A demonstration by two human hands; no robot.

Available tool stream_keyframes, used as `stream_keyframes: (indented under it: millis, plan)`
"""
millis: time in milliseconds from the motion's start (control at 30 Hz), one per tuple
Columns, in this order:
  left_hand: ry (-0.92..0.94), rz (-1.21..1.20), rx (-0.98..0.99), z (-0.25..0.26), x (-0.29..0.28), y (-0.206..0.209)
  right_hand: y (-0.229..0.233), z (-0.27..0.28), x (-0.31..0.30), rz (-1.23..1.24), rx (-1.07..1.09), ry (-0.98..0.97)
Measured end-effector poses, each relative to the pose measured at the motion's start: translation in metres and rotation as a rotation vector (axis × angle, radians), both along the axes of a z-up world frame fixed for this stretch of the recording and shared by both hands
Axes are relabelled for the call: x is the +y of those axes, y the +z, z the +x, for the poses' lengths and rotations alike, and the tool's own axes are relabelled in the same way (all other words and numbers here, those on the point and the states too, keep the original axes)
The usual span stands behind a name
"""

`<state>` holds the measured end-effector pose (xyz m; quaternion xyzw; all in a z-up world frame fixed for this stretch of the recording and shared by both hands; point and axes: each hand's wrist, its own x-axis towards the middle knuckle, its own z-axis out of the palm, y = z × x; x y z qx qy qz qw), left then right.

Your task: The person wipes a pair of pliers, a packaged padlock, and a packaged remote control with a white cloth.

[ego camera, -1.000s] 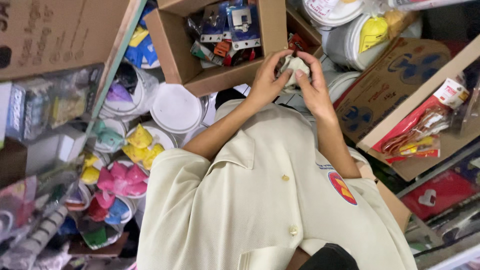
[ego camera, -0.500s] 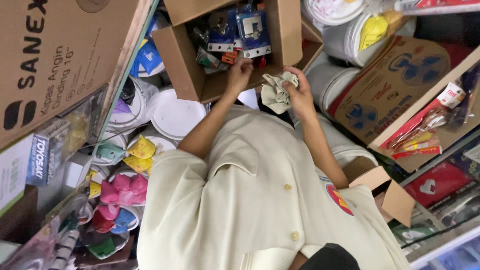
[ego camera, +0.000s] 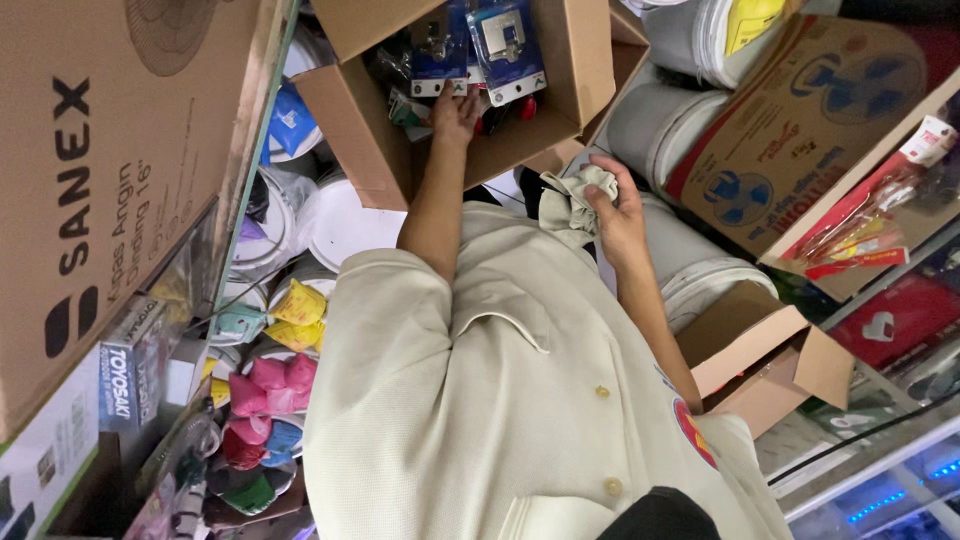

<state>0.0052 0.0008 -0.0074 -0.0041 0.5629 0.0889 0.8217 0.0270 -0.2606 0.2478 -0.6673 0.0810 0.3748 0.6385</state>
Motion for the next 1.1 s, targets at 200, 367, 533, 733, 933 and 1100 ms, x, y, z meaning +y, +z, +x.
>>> stream_keyframes:
  millis: [200, 367, 533, 733, 933, 1100]
  plan:
    - [0.039, 0.130, 0.244, 0.011, 0.004, -0.014, 0.009, 0.002, 0.017, 0.011, -0.024, 0.057]
    - [0.142, 0.017, 0.184, 0.016, 0.023, -0.013, 0.018, -0.002, 0.034, -0.021, -0.040, 0.116]
    - [0.170, -0.088, 0.068, 0.022, 0.038, -0.010, 0.023, -0.005, 0.037, -0.053, -0.011, 0.158]
    - [0.332, 0.031, 0.056, 0.026, 0.051, -0.007, 0.012, -0.002, 0.039, 0.028, -0.023, 0.168]
    - [0.301, 0.155, 0.034, 0.008, 0.047, -0.003, 0.002, 0.002, 0.037, 0.079, -0.045, 0.197]
    - [0.142, 0.194, -0.025, -0.042, 0.033, 0.017, -0.007, 0.009, 0.026, 0.038, -0.120, 0.210]
